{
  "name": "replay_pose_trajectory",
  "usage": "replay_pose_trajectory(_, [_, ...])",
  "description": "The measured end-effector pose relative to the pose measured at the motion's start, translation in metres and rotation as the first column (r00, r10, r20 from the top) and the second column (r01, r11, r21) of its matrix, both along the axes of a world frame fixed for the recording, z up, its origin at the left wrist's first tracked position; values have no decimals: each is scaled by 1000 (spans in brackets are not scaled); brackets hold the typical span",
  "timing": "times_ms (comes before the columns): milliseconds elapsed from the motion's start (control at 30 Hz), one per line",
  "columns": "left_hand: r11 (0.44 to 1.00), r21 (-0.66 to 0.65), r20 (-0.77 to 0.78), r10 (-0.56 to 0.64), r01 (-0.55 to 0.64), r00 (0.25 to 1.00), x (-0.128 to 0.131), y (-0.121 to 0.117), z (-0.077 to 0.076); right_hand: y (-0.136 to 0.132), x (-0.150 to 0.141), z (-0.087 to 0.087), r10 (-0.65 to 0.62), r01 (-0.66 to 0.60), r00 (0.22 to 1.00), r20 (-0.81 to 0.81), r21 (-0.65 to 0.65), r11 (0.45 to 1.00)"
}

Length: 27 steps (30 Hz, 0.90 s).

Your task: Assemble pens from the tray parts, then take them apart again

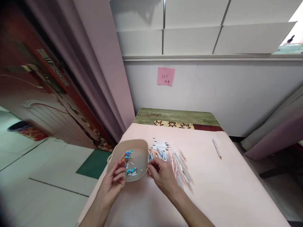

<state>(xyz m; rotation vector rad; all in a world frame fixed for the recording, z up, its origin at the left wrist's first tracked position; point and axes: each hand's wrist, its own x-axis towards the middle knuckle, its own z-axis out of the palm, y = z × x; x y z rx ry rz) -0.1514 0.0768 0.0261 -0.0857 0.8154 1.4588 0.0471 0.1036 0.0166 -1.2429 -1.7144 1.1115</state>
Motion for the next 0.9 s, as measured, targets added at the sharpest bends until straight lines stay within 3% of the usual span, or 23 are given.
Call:
replay_pose_trajectory(167, [995, -55, -98, -92, 87, 991, -16, -1, 3, 24, -32, 13, 36, -76, 952, 305, 122, 990])
replay_pose_trajectory(233, [996, -6, -260, -88, 90, 961, -23, -2, -1, 34, -44, 13, 69, -129, 923, 377, 134, 983])
replay_pose_trajectory(300, [995, 46, -462, -53, 84, 885, -30, -3, -7, 40, -54, 9, 106, -155, 923, 369, 104, 982])
replay_pose_trajectory(367, [993, 68, -614, -35, 97, 788, -34, -3, -12, 41, -62, 5, 114, -114, 971, 211, -13, 993])
replay_pose_trajectory(433, [991, 71, -696, -34, 116, 717, -33, -2, -16, 36, -69, 0, 63, -79, 995, -74, -247, 966])
replay_pose_trajectory(500, [987, 73, -742, -40, 140, 670, -28, -1, -16, 28, -74, -5, -25, -148, 944, -330, -489, 860])
replay_pose_trajectory(567, [982, 84, -770, -43, 168, 636, -20, 1, -13, 21, -77, -9, -86, -268, 869, -487, -610, 745])
replay_pose_trajectory(633, [978, 91, -791, -44, 189, 611, -13, 4, -9, 15, -78, -12, -125, -348, 806, -579, -635, 690])
replay_pose_trajectory(700, [976, 93, -804, -44, 199, 593, -8, 5, -6, 13, -78, -14, -154, -378, 763, -628, -627, 681])
replay_pose_trajectory(833, [972, 95, -811, -51, 217, 583, -8, 6, -4, 16, -75, -18, -119, -393, 760, -638, -599, 697])
replay_pose_trajectory(900, [974, 113, -779, -37, 198, 625, -13, 6, -5, 22, -70, -18, -50, -359, 810, -584, -561, 746])
